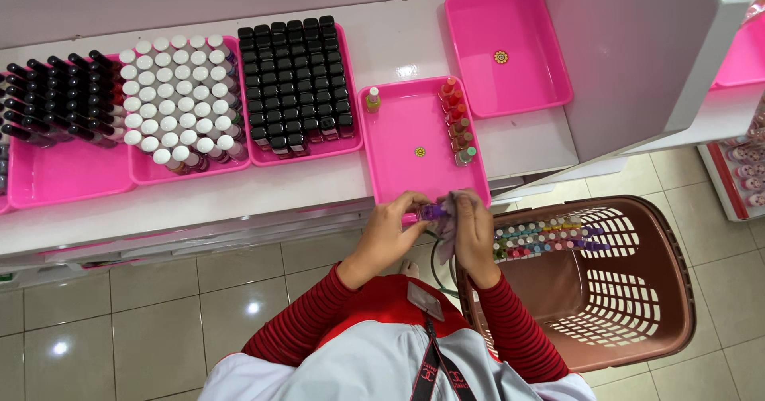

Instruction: The person wipes down small plastic trays with a cloth and then cleans individual bottles of nail polish before placing them onto the trays or into a basket.

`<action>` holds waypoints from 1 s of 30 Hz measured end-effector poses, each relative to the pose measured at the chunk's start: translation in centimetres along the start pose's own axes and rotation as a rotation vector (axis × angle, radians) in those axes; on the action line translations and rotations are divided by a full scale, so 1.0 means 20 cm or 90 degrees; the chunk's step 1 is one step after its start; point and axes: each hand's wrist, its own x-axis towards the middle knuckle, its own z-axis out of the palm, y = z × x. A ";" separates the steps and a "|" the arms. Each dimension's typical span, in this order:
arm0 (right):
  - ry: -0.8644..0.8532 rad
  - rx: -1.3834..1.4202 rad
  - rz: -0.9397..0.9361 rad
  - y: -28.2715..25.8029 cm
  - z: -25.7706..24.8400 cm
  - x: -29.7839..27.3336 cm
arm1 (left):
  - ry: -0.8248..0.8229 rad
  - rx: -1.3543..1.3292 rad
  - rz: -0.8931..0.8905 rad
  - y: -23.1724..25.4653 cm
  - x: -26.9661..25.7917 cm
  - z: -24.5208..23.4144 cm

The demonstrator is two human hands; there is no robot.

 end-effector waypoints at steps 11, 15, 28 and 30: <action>0.209 -0.062 -0.002 0.08 -0.31 0.00 | 0.050 -0.030 -0.059 -0.10 0.28 0.22; 0.246 -0.100 0.009 0.34 -0.44 -0.05 | 0.050 0.045 -0.075 -0.07 0.33 0.27; 0.218 -0.091 0.006 0.33 -0.42 -0.05 | 0.074 0.126 -0.037 -0.05 0.37 0.29; 0.203 -0.057 0.004 0.30 -0.40 -0.05 | 0.070 0.148 -0.049 -0.05 0.38 0.30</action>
